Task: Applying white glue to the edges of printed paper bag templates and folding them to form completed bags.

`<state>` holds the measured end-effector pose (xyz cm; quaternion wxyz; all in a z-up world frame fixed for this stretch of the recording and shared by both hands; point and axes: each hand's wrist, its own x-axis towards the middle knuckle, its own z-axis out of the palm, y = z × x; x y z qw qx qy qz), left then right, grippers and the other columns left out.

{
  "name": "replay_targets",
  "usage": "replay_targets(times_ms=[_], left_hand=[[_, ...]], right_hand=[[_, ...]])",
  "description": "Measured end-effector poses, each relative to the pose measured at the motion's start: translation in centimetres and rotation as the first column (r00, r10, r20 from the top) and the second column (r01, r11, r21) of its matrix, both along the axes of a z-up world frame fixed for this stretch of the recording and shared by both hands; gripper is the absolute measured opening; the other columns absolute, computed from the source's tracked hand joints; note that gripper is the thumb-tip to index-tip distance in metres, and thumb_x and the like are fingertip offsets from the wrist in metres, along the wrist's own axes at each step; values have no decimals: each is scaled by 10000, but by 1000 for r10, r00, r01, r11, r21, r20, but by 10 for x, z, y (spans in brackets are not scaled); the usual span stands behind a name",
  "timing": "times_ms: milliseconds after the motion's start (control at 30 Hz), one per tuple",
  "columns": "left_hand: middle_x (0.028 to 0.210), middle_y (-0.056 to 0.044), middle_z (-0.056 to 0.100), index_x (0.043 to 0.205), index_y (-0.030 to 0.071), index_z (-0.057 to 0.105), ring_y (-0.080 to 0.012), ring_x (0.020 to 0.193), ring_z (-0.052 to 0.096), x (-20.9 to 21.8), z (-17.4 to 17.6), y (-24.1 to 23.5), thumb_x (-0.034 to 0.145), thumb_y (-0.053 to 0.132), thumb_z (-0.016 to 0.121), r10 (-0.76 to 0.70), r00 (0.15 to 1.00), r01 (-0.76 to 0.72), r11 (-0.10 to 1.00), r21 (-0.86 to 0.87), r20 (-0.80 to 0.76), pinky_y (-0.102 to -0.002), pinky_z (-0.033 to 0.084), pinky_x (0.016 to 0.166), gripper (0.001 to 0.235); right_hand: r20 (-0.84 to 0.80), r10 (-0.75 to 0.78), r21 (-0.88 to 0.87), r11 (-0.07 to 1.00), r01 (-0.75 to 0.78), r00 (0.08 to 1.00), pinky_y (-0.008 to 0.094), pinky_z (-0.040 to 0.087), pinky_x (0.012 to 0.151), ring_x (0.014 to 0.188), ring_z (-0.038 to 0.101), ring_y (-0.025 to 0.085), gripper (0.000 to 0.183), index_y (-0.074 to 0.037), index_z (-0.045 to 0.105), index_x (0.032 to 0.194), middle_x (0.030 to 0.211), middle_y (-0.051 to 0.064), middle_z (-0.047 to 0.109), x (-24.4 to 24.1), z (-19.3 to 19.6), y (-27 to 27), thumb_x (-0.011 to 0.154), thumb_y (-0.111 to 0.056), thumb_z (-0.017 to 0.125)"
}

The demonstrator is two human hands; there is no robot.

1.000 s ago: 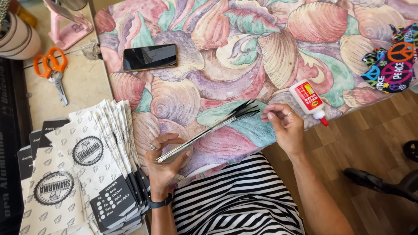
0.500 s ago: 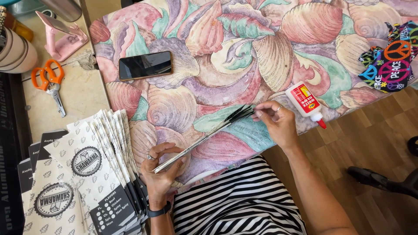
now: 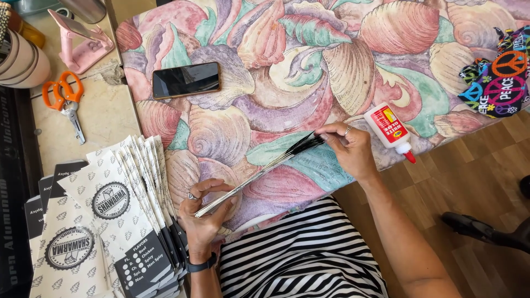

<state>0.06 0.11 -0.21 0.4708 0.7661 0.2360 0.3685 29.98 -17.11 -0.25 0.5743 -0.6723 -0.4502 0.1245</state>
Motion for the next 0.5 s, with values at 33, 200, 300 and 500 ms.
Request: replay_targets(times_ms=[33,200,300,500], left_hand=[[987,-28,780,1071,107,652,-154,917,775,0,2,0,763,77,854,1,1000,-1,1000,0,0,-306,608,936,369],[965,-31,783,1098,103,648,-152,938,767,1,6,-2,763,56,853,4,1000,-4,1000,-2,6,-339,583,1003,396],[1011,-64,773,1044,74,662,-172,865,793,0,-1,0,761,2,829,3,1000,-3,1000,3,29,-278,647,843,336],[982,-36,778,1037,72,682,-141,837,783,3,7,-3,790,78,815,31,999,-32,999,-15,-41,-240,639,771,281]], right_hand=[[0,1,0,1000,-1,1000,256,593,935,1009,729,192,136,14,718,1100,1054,134,754,1,-3,-1,973,36,674],[44,73,-40,997,-72,996,363,553,1091,1251,672,287,298,-5,639,1295,1273,178,704,4,1,-2,1025,68,534],[-169,145,2,989,-147,975,389,513,1159,1307,614,313,398,27,526,1410,1449,212,539,0,11,-1,1013,44,514],[-374,417,-165,849,-502,829,142,302,449,554,461,24,876,-128,56,1638,1722,163,120,-4,12,-8,915,155,462]])
